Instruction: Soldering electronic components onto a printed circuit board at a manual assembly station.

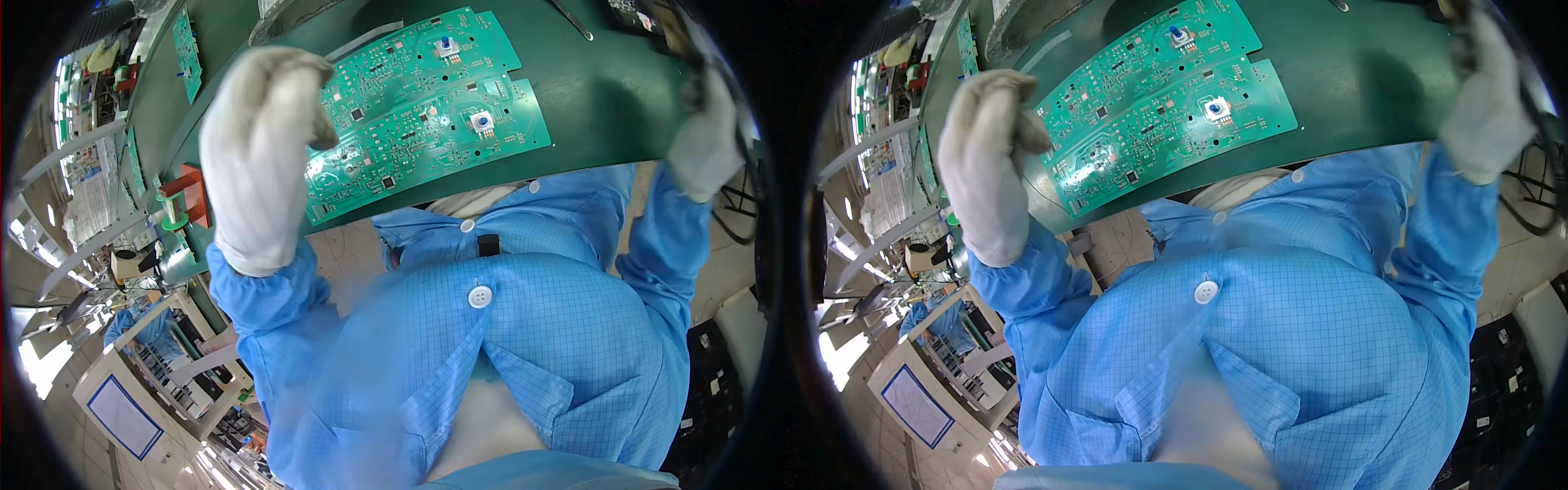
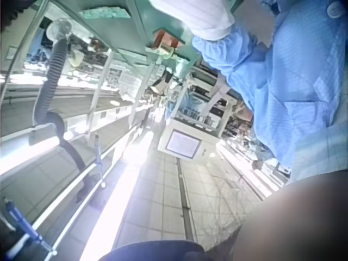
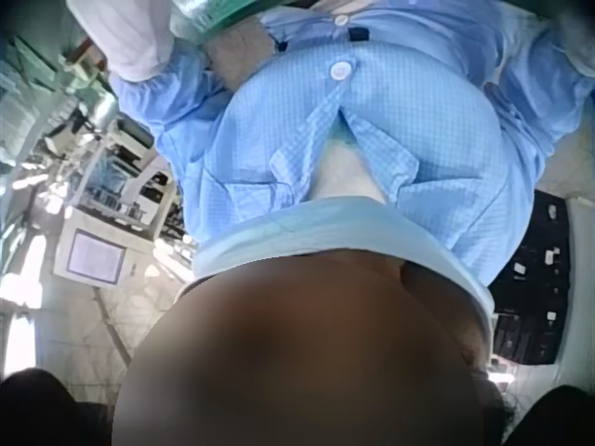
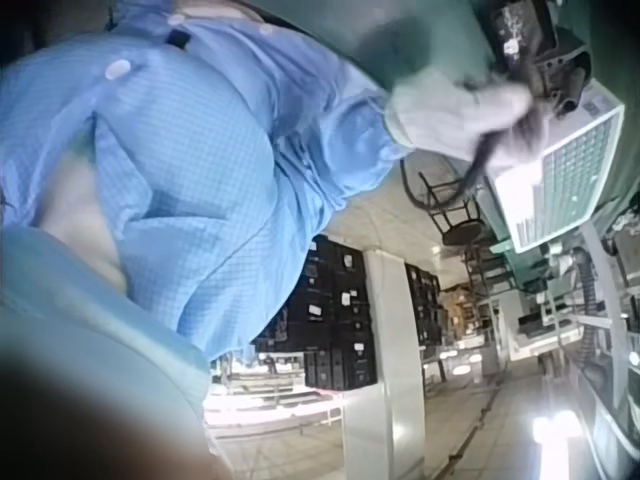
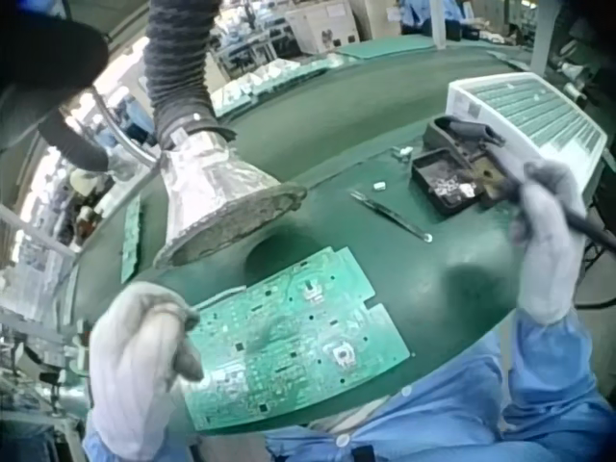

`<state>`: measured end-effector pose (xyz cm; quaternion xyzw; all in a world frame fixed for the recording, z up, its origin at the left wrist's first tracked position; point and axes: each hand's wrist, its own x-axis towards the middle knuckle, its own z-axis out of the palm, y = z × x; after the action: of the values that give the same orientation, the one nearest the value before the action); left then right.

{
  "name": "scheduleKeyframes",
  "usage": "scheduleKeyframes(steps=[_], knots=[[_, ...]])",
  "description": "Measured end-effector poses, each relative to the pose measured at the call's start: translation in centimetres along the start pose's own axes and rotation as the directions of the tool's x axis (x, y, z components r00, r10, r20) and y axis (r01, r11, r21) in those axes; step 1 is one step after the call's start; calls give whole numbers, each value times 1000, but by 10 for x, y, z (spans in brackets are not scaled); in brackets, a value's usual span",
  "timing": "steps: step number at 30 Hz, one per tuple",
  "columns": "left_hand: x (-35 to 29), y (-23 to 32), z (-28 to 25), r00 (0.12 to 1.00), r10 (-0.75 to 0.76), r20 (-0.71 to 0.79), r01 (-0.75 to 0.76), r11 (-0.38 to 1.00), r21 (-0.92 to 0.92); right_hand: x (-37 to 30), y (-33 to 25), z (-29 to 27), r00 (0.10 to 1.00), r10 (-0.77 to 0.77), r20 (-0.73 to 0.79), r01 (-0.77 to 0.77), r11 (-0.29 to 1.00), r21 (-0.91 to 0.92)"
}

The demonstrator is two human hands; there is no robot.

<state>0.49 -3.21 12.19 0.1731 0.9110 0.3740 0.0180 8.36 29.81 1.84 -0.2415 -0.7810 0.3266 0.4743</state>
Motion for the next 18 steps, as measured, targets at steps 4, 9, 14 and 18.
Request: scheduleKeyframes(steps=[4,9,14,18], knots=[[25,11,7,997,-25,77,42,974,-222,-64,-31,18,851,46,524,-356,783,510],[53,-2,46,904,421,72,-404,788,464,-84,-43,33,846,-157,509,-98,894,438],[70,-11,57,878,469,95,-458,766,452,-86,-38,37,841,-229,491,13,914,405],[77,-12,58,908,387,159,-412,762,499,-86,-36,39,820,-258,510,71,931,358]])
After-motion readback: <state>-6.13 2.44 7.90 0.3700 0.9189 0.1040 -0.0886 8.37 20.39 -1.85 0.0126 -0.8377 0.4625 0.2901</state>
